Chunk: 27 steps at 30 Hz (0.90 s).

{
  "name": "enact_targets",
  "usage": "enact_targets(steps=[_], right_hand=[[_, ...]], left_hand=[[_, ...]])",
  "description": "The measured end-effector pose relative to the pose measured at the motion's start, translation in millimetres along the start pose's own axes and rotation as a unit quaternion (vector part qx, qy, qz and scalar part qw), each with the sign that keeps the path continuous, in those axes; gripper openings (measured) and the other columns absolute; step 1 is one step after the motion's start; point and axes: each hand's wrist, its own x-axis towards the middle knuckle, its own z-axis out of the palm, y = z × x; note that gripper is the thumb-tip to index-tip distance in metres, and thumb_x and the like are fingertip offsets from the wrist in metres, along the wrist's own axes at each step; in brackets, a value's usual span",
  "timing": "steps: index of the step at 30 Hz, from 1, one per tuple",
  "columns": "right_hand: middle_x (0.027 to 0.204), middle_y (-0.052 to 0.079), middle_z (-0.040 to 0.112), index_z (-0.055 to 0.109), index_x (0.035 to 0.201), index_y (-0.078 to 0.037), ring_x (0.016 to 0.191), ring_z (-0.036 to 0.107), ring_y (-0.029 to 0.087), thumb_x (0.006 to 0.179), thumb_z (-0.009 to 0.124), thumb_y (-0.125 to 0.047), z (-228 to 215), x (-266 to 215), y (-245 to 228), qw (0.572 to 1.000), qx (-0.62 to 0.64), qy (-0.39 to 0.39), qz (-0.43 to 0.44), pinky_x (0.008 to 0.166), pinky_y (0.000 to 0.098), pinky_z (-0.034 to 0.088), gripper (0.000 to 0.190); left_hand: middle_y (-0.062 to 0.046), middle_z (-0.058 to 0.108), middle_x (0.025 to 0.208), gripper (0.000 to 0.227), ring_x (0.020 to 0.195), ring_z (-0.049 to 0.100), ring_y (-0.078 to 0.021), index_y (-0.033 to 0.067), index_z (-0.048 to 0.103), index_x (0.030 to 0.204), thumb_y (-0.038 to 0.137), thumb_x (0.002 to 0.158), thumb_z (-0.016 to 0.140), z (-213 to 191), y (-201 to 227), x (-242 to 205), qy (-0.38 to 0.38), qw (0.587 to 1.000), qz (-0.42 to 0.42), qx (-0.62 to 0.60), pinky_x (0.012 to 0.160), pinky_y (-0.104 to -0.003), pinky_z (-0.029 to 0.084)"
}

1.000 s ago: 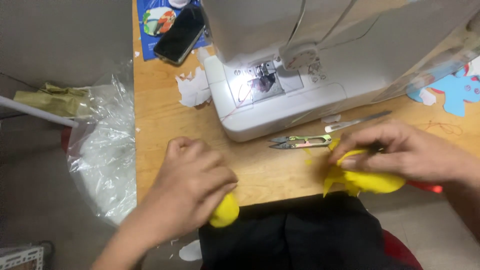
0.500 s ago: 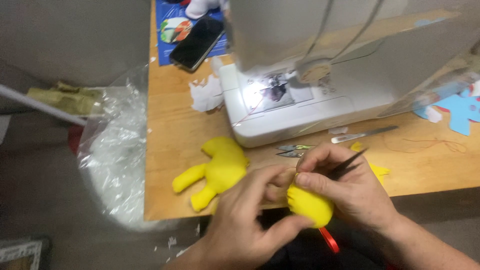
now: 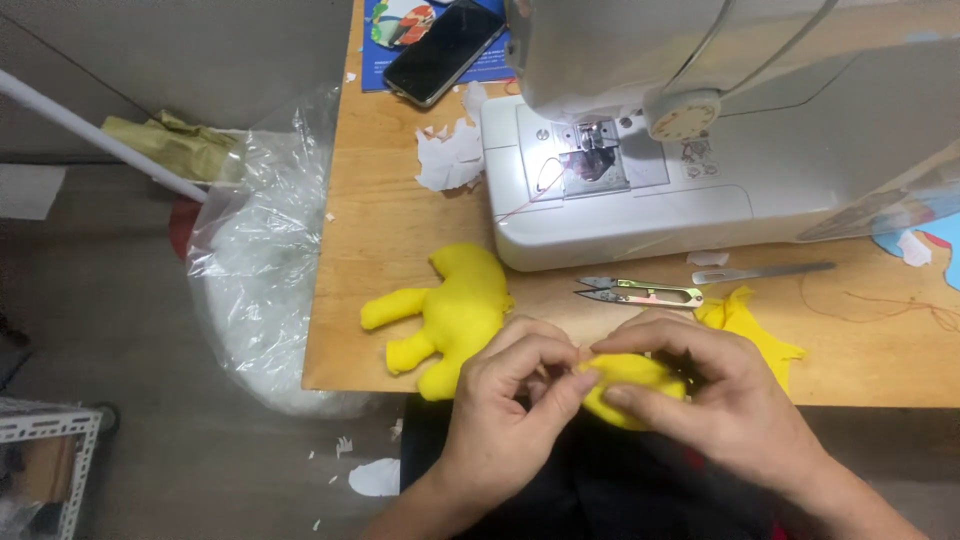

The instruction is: The person sews together pieces of yellow fabric to form a stuffed toy using a sewing machine and trims excess thread using shears.

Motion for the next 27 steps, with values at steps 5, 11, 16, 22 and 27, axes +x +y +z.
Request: enact_targets(steps=[5,11,16,22,27], right_hand=[[0.107,0.002,0.083,0.076,0.116,-0.010,0.100,0.078,0.013,0.075,0.078,-0.016,3,1,3,0.997,0.013,-0.077,-0.022,0.089,0.0282,0.059,0.042],[0.094,0.003,0.086,0.083,0.101,-0.009,0.085,0.079,0.011,0.084,0.076,-0.013,7,8,4,0.994,0.069,-0.083,0.002,0.080,0.0249,0.060,0.019],[0.077,-0.003,0.073,0.071,0.084,-0.012,0.070,0.067,0.014,0.077,0.058,-0.009,14,22,2,0.984,-0.094,-0.059,-0.142,0.068,0.0296,0.052,0.015],[0.091,-0.013,0.075,0.071,0.105,-0.031,0.074,0.058,0.020,0.076,0.082,-0.033,-30,43,34,0.879,-0.431,-0.088,-0.182,0.038,0.0375,0.050,0.031],[0.095,0.003,0.071,0.070,0.114,-0.017,0.071,0.059,0.024,0.096,0.071,-0.043,-44,46,53,0.763,-0.514,0.038,-0.391,0.051,0.0344,0.045,0.032]], left_hand=[[-0.004,0.063,0.088,0.014,0.074,0.060,-0.0100,0.0073,0.064,0.088,0.002,0.088,0.077,7,-5,-12,0.038,0.998,0.023,-0.038,0.064,-0.020,0.050],[-0.004,0.065,0.083,0.011,0.066,0.056,-0.0123,0.0085,0.062,0.084,0.009,0.091,0.071,2,6,-17,0.056,0.991,0.076,0.090,0.060,-0.024,0.046],[-0.010,0.064,0.090,0.005,0.080,0.057,-0.0288,0.0044,0.060,0.089,0.006,0.094,0.061,-11,10,-5,0.074,0.926,0.221,0.297,0.077,-0.039,0.043],[-0.016,0.050,0.146,0.052,0.129,0.048,-0.0390,0.0232,0.064,0.131,0.036,0.083,0.078,-53,-36,2,0.124,0.806,0.102,0.569,0.101,-0.055,0.041],[-0.014,0.063,0.133,0.043,0.115,0.058,-0.0353,0.0090,0.066,0.125,0.006,0.083,0.070,-74,-41,7,0.133,0.811,0.206,0.532,0.094,-0.045,0.049]])
